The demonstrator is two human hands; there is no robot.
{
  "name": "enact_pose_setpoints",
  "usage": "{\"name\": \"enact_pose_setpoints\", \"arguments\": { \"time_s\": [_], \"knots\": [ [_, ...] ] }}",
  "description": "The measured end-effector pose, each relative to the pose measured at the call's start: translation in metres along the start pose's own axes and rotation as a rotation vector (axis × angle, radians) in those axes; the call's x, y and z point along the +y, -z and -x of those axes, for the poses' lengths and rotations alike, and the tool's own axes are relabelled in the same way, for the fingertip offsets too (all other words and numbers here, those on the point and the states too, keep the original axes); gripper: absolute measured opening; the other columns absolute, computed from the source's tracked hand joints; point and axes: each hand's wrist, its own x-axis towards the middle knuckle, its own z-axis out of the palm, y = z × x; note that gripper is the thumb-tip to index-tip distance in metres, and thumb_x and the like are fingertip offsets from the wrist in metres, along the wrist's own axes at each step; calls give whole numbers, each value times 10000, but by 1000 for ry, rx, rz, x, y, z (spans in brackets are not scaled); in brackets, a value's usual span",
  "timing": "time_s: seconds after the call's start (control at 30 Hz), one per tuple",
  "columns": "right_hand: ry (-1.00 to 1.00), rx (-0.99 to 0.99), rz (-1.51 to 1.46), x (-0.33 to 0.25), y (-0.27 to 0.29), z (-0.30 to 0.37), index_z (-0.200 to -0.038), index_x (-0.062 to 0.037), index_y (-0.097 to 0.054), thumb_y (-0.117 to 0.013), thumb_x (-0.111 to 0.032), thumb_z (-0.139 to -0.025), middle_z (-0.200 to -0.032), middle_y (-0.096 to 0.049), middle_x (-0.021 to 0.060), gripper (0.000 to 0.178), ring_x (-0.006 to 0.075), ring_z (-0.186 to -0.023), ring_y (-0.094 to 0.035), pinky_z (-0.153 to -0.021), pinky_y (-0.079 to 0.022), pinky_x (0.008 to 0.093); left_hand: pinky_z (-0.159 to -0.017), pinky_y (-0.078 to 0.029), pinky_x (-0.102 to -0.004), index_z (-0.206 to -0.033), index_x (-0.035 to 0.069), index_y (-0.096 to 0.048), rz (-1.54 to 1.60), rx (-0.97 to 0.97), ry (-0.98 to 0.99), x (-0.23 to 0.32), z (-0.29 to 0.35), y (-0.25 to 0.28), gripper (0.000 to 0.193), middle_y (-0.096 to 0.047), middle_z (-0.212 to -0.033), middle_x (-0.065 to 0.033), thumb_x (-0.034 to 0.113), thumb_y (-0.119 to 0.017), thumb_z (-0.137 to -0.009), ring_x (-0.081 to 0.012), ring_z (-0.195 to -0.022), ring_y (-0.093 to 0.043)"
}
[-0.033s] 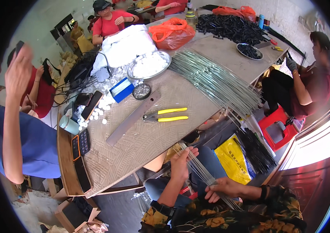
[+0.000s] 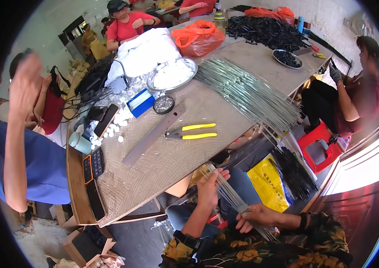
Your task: The person assembles internal umbrella frame components by gathering metal rods, sliding a plastic hub onto the central rod, and using pliers to secure the wire assembly around the hub.
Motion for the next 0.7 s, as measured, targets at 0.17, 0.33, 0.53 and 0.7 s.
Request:
{"name": "enact_pose_setpoints", "arguments": {
  "time_s": [0.17,0.33,0.53,0.7],
  "knots": [
    [-104,-32,142,-25,-8,33,-1065,64,-458,-406,-156,-926,-986,-588,213,266,248,-863,-619,-757,-517,305,-813,-492,-347,-1025,-114,-494,-108,-25,-56,25,44,-23,287,-588,-968,-225,139,-453,-897,-268,-875,-606],
    [-12,-90,135,-48,-19,8,-1035,68,-475,-394,-131,-919,-956,-597,236,244,277,-818,-633,-732,-523,337,-859,-457,-388,-1048,-101,-486,-95,-40,-114,69,33,-16,324,-579,-990,-218,176,-499,-881,-291,-929,-582],
    [-14,-126,171,-42,-25,-28,-1017,49,-486,-412,-144,-912,-930,-599,245,232,291,-784,-636,-693,-532,361,-858,-454,-368,-1040,-101,-493,-89,-28,-101,82,31,24,352,-581,-993,-220,205,-530,-871,-285,-930,-583],
    [-8,-183,215,-59,-39,-33,-1051,33,-498,-419,-174,-918,-951,-603,207,258,256,-819,-630,-705,-532,323,-856,-456,-353,-1021,-99,-507,-30,-11,-162,94,32,27,317,-593,-964,-213,181,-517,-874,-278,-904,-592]
  ]
}}
